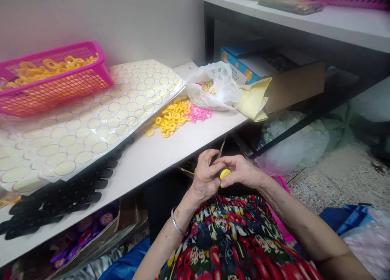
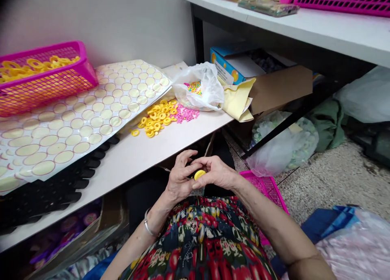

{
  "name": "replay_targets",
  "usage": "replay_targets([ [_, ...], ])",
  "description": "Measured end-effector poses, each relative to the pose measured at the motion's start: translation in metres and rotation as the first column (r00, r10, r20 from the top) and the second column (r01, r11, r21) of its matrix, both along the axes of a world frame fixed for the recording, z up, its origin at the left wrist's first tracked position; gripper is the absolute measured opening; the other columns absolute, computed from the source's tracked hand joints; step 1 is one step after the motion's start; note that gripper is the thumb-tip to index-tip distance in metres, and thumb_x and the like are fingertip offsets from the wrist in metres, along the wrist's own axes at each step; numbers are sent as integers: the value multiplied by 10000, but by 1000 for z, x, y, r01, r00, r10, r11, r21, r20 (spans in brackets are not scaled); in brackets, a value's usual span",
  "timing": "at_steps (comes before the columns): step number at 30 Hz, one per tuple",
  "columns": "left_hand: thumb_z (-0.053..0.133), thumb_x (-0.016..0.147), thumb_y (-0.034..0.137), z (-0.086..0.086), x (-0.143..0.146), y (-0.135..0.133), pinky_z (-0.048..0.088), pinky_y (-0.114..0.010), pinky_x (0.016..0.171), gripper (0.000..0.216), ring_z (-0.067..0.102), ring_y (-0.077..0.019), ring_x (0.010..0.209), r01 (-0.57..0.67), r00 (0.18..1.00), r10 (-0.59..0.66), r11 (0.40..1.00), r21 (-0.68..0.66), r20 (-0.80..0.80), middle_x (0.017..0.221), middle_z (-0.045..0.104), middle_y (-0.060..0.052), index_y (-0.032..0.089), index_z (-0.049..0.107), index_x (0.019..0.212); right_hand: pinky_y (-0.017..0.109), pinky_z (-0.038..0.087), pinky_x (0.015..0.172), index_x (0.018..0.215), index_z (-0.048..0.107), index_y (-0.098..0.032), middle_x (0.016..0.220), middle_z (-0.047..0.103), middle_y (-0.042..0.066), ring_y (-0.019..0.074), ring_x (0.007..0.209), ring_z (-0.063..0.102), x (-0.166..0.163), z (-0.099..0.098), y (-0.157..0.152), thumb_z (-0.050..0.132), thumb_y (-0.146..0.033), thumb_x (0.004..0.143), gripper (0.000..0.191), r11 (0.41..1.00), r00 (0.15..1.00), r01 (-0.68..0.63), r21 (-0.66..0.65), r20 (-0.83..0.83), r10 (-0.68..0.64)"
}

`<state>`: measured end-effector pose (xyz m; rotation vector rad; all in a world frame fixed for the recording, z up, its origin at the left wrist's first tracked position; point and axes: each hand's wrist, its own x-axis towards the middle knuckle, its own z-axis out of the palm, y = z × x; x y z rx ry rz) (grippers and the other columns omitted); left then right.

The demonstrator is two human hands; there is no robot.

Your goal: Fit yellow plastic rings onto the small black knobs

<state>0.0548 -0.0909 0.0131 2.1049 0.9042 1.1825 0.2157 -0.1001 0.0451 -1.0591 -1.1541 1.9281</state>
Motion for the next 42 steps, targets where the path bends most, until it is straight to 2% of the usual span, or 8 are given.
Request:
replay_targets([
  [7, 588, 766, 389, -2, 1, 3, 407, -456, 923, 251, 427, -261, 1136, 40, 999, -39, 997, 72, -16, 1118, 553, -129, 185, 676, 880, 211, 383, 587, 922, 630, -116, 757, 565, -22, 97, 676, 491, -5, 2, 0, 785, -181, 475, 478, 999, 1000, 18, 41, 18, -18],
  [14, 572, 760, 449, -5, 1, 2, 393, -477, 928, 291, 418, -283, 1145, 50, 998, -50, 999, -14, -29, 1066, 587, -122, 193, 685, 839, 218, 390, 594, 882, 634, -106, 751, 551, -16, 105, 684, 487, -6, -13, -1, 773, -228, 518, 409, 995, 999, 37, 89, -1, -37],
  [22, 677, 641, 502, -11, -12, 5, 447, -433, 857, 408, 494, -267, 1037, -122, 986, 132, 988, -97, 98, 1083, 556, -128, 180, 687, 891, 253, 464, 688, 1140, 488, -179, 1029, 573, 38, 161, 869, 544, -27, -18, 5, 785, -230, 527, 684, 972, 995, 67, 224, 51, -80],
  [24, 708, 634, 432, -9, -19, 5, 464, -389, 820, 357, 530, -241, 974, -178, 974, 197, 971, -158, 114, 1037, 576, -112, 172, 684, 878, 275, 477, 718, 1143, 478, -194, 1055, 551, 52, 170, 897, 545, -35, -14, 5, 751, -228, 588, 619, 936, 983, 109, 333, 104, -152],
  [26, 716, 646, 333, -5, -25, 4, 475, -336, 768, 276, 567, -198, 860, -197, 968, 229, 948, -252, 103, 929, 615, -77, 166, 676, 861, 305, 469, 779, 1116, 507, -198, 1069, 531, 66, 174, 931, 532, -39, -8, 6, 670, -201, 686, 460, 834, 949, 107, 541, 196, -249],
  [30, 664, 680, 182, 1, -32, 1, 472, -262, 690, 197, 578, -142, 727, -184, 977, 210, 922, -339, 41, 807, 646, -22, 167, 653, 876, 335, 444, 817, 1029, 579, -197, 977, 549, 75, 179, 913, 521, -39, 3, 9, 491, -131, 805, 249, 618, 900, -111, 779, 342, -270],
  [38, 510, 710, 85, -6, -17, -7, 481, -283, 692, 175, 587, -165, 744, -347, 925, 338, 938, -20, -172, 802, 643, -63, 161, 625, 818, 299, 477, 683, 1009, 600, -188, 859, 552, 71, 171, 795, 551, -38, -9, 5, 481, -169, 838, 209, 579, 851, -73, 812, 354, -388],
  [42, 534, 707, 81, -5, -19, -5, 486, -270, 686, 181, 587, -160, 741, -361, 932, 356, 926, -112, -63, 798, 638, -53, 159, 632, 838, 298, 481, 711, 1041, 601, -194, 897, 558, 74, 172, 823, 558, -44, -9, 5, 507, -177, 833, 230, 612, 852, -23, 791, 335, -401],
])
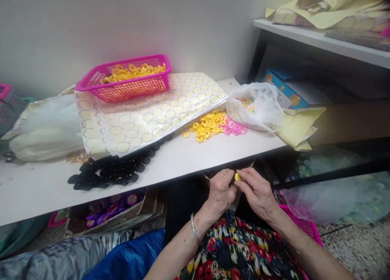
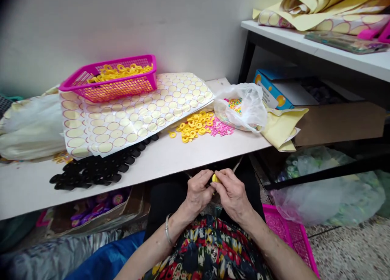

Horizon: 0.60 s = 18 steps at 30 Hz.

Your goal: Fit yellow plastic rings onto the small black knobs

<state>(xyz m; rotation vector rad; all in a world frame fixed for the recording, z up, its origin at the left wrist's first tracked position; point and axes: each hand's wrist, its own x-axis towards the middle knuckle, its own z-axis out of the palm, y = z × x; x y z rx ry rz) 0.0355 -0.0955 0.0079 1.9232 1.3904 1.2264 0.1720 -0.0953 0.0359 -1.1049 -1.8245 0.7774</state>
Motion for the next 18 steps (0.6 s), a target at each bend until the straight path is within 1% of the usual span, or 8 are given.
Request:
replay_targets([
  [2, 591, 710, 121, 3, -7, 2, 484, -257, 680, 190, 585, -150, 737, 46, 994, -37, 996, -80, 106, 812, 638, -40, 161, 637, 890, 299, 480, 747, 1072, 591, -200, 949, 563, 72, 174, 869, 556, -2, 4, 2, 548, -185, 813, 262, 998, 999, -43, -44, -24, 42],
  [4, 624, 703, 143, 4, -14, 2, 482, -255, 685, 235, 583, -146, 744, 97, 986, -79, 988, -120, 144, 822, 639, -32, 169, 639, 936, 297, 476, 764, 1055, 597, -202, 973, 569, 67, 175, 895, 555, -5, 7, 4, 568, -194, 804, 253, 993, 995, -88, -81, -42, 85],
  [7, 592, 707, 106, 2, -18, -1, 486, -265, 701, 250, 587, -151, 764, 129, 986, -120, 989, -77, 112, 829, 644, -38, 173, 643, 941, 281, 470, 679, 901, 630, -193, 842, 581, 50, 155, 782, 559, -10, 6, 8, 520, -193, 836, 127, 995, 997, -70, -77, -32, 68],
  [9, 580, 693, 82, 0, -17, -2, 492, -272, 712, 248, 591, -155, 768, 91, 990, -87, 995, -39, 108, 828, 648, -41, 170, 648, 915, 279, 458, 642, 828, 626, -186, 769, 572, 45, 146, 721, 549, -13, 5, 9, 489, -184, 853, 139, 998, 999, -39, -43, -6, 38],
  [12, 628, 668, 101, 2, -16, -1, 491, -268, 714, 250, 594, -153, 753, 41, 986, -27, 995, -87, 164, 826, 656, -31, 171, 654, 907, 293, 467, 697, 915, 616, -181, 848, 589, 65, 159, 790, 560, -13, 7, 12, 470, -177, 861, 156, 998, 998, -58, -5, 16, 58],
  [15, 678, 666, 174, 5, -17, 3, 484, -244, 660, 223, 592, -139, 705, 72, 974, -33, 983, -168, 226, 796, 664, -20, 167, 663, 888, 327, 462, 788, 1043, 589, -184, 990, 582, 84, 181, 907, 544, -8, 11, 15, 489, -174, 850, 218, 992, 988, -127, 28, 90, 124],
  [16, 680, 673, 194, 5, -16, 3, 481, -238, 644, 202, 590, -134, 691, 75, 973, -34, 982, -171, 228, 782, 662, -18, 164, 664, 872, 332, 459, 793, 1050, 587, -186, 997, 577, 83, 184, 916, 537, -6, 11, 15, 498, -170, 843, 226, 989, 983, -143, 38, 121, 138],
  [18, 652, 701, 196, 2, -14, 2, 481, -235, 635, 152, 584, -129, 678, 35, 980, -10, 992, -123, 199, 759, 652, -19, 159, 657, 848, 319, 460, 755, 1019, 596, -187, 947, 568, 74, 179, 880, 532, -6, 9, 15, 504, -162, 836, 206, 988, 978, -149, 34, 151, 142],
])
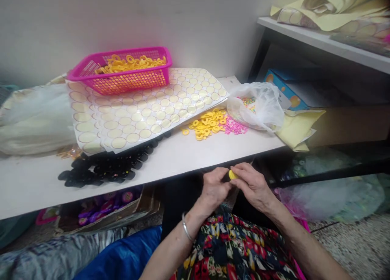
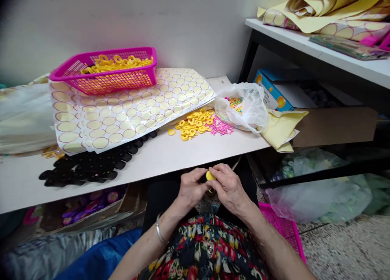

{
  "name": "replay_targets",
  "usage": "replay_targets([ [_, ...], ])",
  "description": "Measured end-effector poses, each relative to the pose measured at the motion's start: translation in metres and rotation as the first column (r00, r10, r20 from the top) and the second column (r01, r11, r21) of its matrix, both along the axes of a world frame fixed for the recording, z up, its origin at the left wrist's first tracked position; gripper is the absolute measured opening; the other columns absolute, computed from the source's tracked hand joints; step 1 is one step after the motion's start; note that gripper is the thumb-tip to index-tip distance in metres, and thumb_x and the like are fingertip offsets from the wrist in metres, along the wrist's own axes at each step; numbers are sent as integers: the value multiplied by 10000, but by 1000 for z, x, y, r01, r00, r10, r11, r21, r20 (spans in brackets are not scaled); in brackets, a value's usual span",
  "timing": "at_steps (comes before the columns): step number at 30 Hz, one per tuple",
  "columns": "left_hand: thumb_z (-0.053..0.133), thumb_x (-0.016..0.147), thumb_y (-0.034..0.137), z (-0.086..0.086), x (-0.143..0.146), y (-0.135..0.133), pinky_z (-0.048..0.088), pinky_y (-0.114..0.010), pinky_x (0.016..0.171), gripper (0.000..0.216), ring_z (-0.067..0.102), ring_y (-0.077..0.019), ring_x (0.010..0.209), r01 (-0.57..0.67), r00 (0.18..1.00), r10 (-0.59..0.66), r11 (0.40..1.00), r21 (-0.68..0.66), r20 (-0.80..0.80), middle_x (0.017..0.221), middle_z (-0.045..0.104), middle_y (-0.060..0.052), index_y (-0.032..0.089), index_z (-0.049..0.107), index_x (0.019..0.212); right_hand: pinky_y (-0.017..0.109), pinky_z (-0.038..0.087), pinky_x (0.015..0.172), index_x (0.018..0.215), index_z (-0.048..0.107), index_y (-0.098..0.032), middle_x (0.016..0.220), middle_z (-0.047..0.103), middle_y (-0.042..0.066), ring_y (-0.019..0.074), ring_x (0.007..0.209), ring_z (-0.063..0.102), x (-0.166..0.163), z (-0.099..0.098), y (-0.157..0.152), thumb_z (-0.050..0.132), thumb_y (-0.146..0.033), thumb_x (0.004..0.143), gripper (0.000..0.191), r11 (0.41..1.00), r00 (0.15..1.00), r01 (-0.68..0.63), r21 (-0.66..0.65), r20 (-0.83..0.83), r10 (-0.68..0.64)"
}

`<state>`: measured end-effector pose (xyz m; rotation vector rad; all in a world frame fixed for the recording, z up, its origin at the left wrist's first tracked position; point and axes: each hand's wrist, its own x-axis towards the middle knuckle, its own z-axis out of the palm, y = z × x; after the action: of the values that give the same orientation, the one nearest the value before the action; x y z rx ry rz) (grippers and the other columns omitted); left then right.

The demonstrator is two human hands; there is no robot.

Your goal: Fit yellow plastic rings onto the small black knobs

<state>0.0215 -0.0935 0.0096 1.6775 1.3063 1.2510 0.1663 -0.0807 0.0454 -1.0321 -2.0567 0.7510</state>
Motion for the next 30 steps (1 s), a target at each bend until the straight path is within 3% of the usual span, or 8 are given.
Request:
replay_targets([
  [6, 467, 770, 100, -23, 3, -1, 512, -275, 692, 202, 593, -154, 743, -168, 958, 234, 926, 339, -166, 787, 639, -60, 152, 611, 902, 251, 423, 581, 836, 591, -172, 741, 502, 20, 128, 655, 499, -17, -15, -4, 570, -240, 807, 77, 980, 978, 178, -91, -97, -186],
  [15, 559, 716, 107, -21, -19, -5, 504, -259, 683, 287, 584, -152, 780, -24, 969, 54, 992, 126, -241, 877, 627, -52, 172, 576, 995, 242, 444, 661, 915, 575, -193, 857, 554, 26, 141, 769, 535, -21, -26, 8, 547, -310, 807, 161, 952, 995, -39, -303, -100, 9],
  [17, 608, 696, 145, -25, -38, -10, 507, -290, 745, 392, 584, -182, 878, -88, 941, 145, 978, 190, -306, 995, 612, -84, 169, 545, 1082, 241, 431, 605, 910, 560, -184, 841, 543, 29, 137, 717, 524, -18, -39, 10, 530, -320, 808, 172, 949, 1000, -23, -313, -17, 18],
  [19, 620, 717, 204, -28, -68, -18, 483, -341, 828, 368, 564, -211, 957, -350, 827, 449, 882, 316, -338, 1041, 594, -108, 170, 546, 1075, 249, 423, 597, 944, 546, -173, 865, 539, 42, 139, 698, 525, -17, -55, 12, 497, -296, 811, 188, 953, 992, -4, -304, 116, 41],
  [21, 598, 745, 250, -28, -106, -27, 458, -375, 836, 266, 552, -215, 922, -673, 556, 767, 642, 368, -320, 962, 590, -104, 163, 564, 995, 263, 428, 641, 957, 543, -158, 884, 541, 58, 148, 715, 539, -18, -68, 14, 460, -236, 801, 194, 958, 955, -3, -288, 285, 89],
  [25, 641, 662, 404, -22, -178, -37, 441, -354, 745, 420, 496, -177, 730, -938, 163, 935, 246, 244, -315, 810, 500, -34, 132, 546, 966, 294, 423, 756, 908, 567, -119, 954, 579, 121, 208, 872, 578, -34, -78, 26, 455, -112, 717, 221, 949, 763, 11, -314, 616, 195],
  [27, 657, 609, 444, -21, -201, -35, 419, -385, 796, 452, 490, -195, 732, -965, 76, 946, 150, 216, -314, 711, 469, 0, 136, 562, 925, 309, 425, 755, 993, 568, -88, 1000, 601, 167, 247, 927, 588, -46, -81, 37, 447, -80, 716, 302, 922, 632, 2, -387, 715, 298],
  [30, 657, 585, 462, -21, -217, -30, 427, -401, 773, 511, 495, -200, 649, -980, 66, 951, 119, 158, -303, 596, 452, 30, 146, 579, 978, 304, 432, 656, 821, 634, -73, 848, 653, 187, 280, 840, 627, -60, -87, 53, 475, -42, 681, 215, 892, 576, 27, -452, 736, 356],
])
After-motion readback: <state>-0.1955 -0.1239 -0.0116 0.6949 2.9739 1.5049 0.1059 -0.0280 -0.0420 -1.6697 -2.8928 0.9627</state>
